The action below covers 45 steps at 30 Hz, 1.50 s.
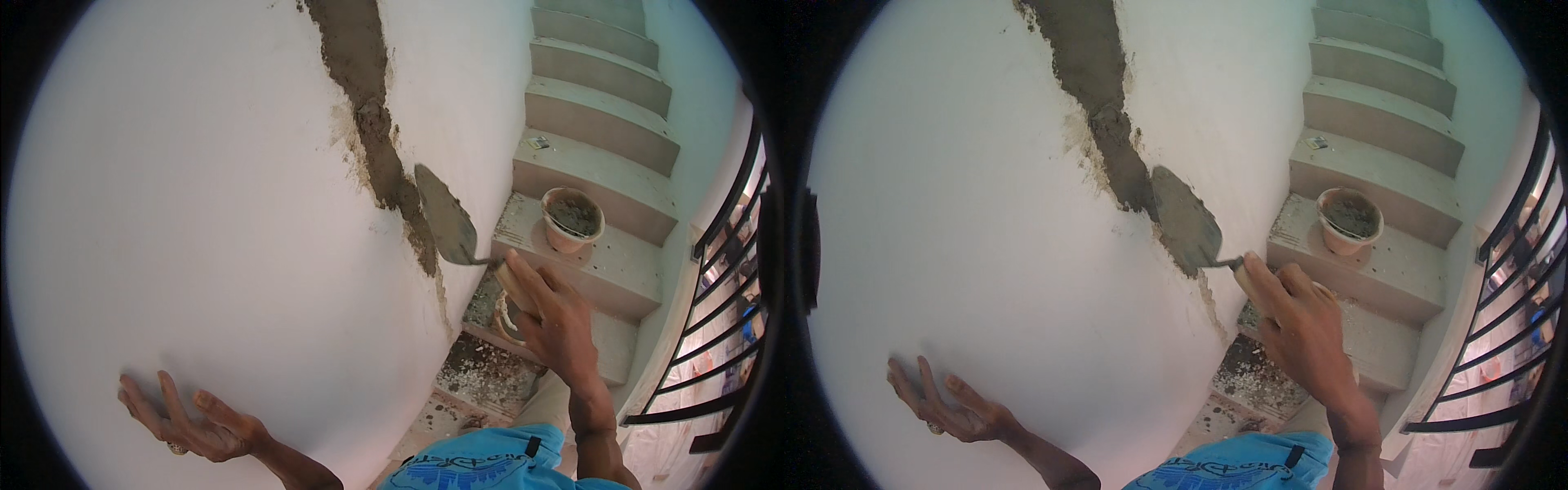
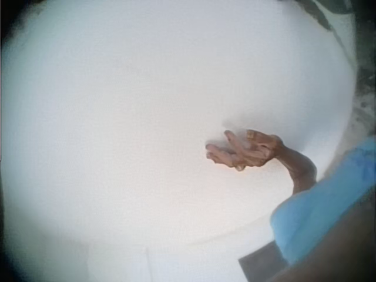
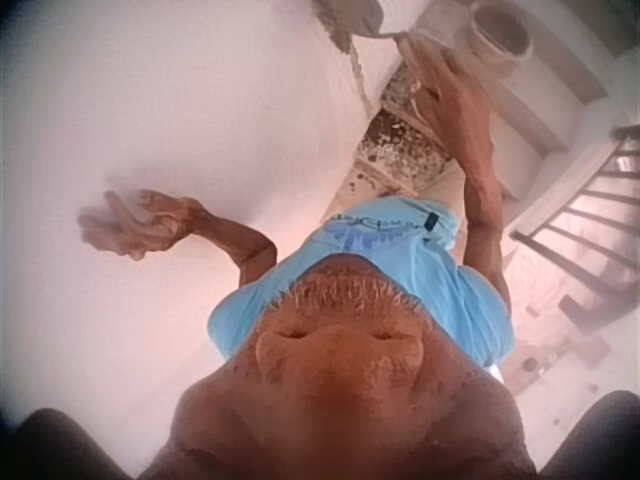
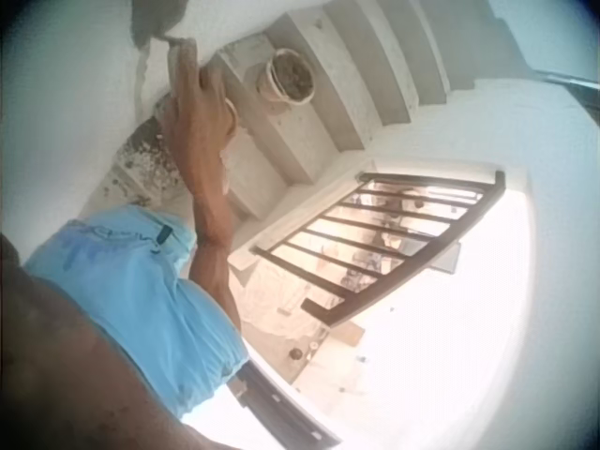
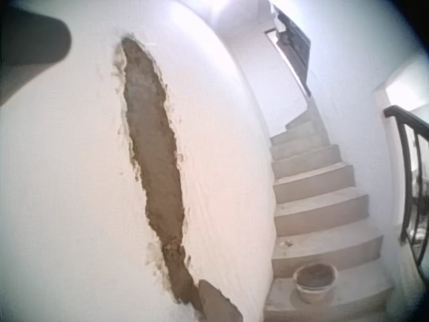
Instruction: The person uses a trowel to apply and smooth cement plaster into a long vertical crack on a white wall. They repeatedly scoop plaster from a bucket on the stairs and spread it along the crack, occasionally smoothing the surface with the trowel.
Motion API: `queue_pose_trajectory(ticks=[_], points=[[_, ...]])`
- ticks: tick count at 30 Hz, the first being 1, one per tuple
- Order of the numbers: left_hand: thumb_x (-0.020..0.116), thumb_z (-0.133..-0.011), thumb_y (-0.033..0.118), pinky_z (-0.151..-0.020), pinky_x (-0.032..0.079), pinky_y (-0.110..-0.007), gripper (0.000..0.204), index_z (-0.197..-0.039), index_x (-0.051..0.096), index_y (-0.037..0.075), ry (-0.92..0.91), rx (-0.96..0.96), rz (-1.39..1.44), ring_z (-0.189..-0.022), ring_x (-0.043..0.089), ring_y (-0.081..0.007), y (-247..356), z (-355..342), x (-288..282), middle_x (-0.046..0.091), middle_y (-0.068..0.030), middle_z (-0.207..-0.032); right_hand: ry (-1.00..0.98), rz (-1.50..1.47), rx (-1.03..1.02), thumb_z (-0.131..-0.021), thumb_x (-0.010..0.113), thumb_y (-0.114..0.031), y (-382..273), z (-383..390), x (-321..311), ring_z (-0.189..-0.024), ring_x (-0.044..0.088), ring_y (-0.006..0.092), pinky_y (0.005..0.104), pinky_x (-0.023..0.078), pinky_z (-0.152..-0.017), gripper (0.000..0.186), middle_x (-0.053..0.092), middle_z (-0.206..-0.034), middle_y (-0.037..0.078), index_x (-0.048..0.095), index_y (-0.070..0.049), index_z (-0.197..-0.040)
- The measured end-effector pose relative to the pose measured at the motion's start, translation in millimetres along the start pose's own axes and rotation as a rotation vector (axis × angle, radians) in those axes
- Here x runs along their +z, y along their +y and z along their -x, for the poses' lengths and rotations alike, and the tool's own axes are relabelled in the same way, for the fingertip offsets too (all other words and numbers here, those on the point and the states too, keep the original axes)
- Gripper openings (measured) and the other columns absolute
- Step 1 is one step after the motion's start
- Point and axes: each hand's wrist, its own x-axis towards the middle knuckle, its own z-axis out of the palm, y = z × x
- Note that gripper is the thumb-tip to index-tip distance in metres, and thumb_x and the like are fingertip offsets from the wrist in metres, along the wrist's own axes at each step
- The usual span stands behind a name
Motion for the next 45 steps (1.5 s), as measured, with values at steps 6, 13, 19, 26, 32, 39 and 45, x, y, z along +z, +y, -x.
queue_pose_trajectory(ticks=[6, 13, 19, 26, 32, 39, 45], points=[[0.051, -0.102, 0.025, -0.116, 0.030, -0.058, 0.031, -0.119, 0.067, 0.004, 0.044, 0.008, 0.093, -0.140, 0.043, -0.0358, 1.6, -5.1, 2.0, 0.054, -0.0168, -0.144, 0.074, -0.120, -0.063, -0.068, 0.066, 0.005, -4.5, -22.9, 31.9, -0.078, 0.063, 0.0277, 0.0395, 0.054, -0.066, 0.078, 0.057, -0.093, 0.011, 0.052, -0.011, -0.142], [0.050, -0.101, 0.024, -0.116, 0.029, -0.060, 0.032, -0.119, 0.067, 0.003, 0.010, -0.012, 0.087, -0.140, 0.041, -0.0387, 5.0, -0.3, 4.2, 0.052, -0.0201, -0.144, 0.101, -0.024, -0.098, -0.068, 0.068, 0.003, -9.4, -32.5, 32.9, -0.081, 0.063, 0.0268, 0.0409, 0.053, -0.065, 0.076, 0.056, -0.092, 0.010, 0.054, -0.013, -0.141], [0.049, -0.101, 0.022, -0.113, 0.034, -0.065, 0.031, -0.117, 0.066, 0.000, -0.042, 0.038, 0.009, -0.139, 0.040, -0.0451, -1.9, -1.6, -5.7, 0.049, -0.0273, -0.143, -0.060, -0.019, 0.006, -0.066, 0.062, 0.005, -12.2, -3.9, -6.1, -0.082, 0.065, 0.0331, 0.0420, 0.052, -0.072, 0.072, 0.063, -0.098, 0.016, 0.060, -0.011, -0.137], [0.049, -0.101, 0.022, -0.113, 0.034, -0.065, 0.031, -0.116, 0.066, 0.000, -0.023, 0.019, 0.018, -0.140, 0.039, -0.0448, 0.4, -1.1, -0.3, 0.048, -0.0265, -0.144, 0.105, -0.092, -0.043, -0.068, 0.066, 0.003, -11.4, -27.3, 19.0, -0.080, 0.062, 0.0291, 0.0409, 0.051, -0.069, 0.072, 0.058, -0.094, 0.012, 0.057, -0.013, -0.137], [0.050, -0.101, 0.023, -0.114, 0.033, -0.066, 0.032, -0.116, 0.066, 0.001, -0.031, 0.028, 0.038, -0.140, 0.039, -0.0447, -4.3, -1.0, -4.8, 0.049, -0.0262, -0.143, -0.089, 0.096, -0.064, -0.066, 0.064, 0.005, -10.6, -13.2, -7.6, -0.082, 0.064, 0.0292, 0.0415, 0.052, -0.070, 0.072, 0.060, -0.094, 0.011, 0.060, -0.013, -0.136], [0.050, -0.101, 0.025, -0.112, 0.035, -0.063, 0.033, -0.115, 0.067, 0.001, -0.012, 0.008, 0.036, -0.140, 0.040, -0.0442, -1.5, -0.5, -3.1, 0.050, -0.0244, -0.144, 0.073, -0.072, -0.078, -0.070, 0.072, -0.004, 1.4, 1.6, -1.9, -0.081, 0.062, 0.0300, 0.0423, 0.051, -0.068, 0.073, 0.058, -0.093, 0.011, 0.055, -0.015, -0.140], [0.048, -0.101, 0.022, -0.114, 0.033, -0.063, 0.031, -0.114, 0.067, 0.001, -0.016, -0.004, 0.039, -0.140, 0.040, -0.0435, 3.5, -4.3, -0.6, 0.050, -0.0250, -0.143, 0.074, -0.290, -0.025, -0.070, 0.066, 0.002, -8.2, -18.4, 56.0, -0.081, 0.063, 0.0310, 0.0407, 0.053, -0.070, 0.081, 0.058, -0.096, 0.013, 0.048, -0.013, -0.147]])
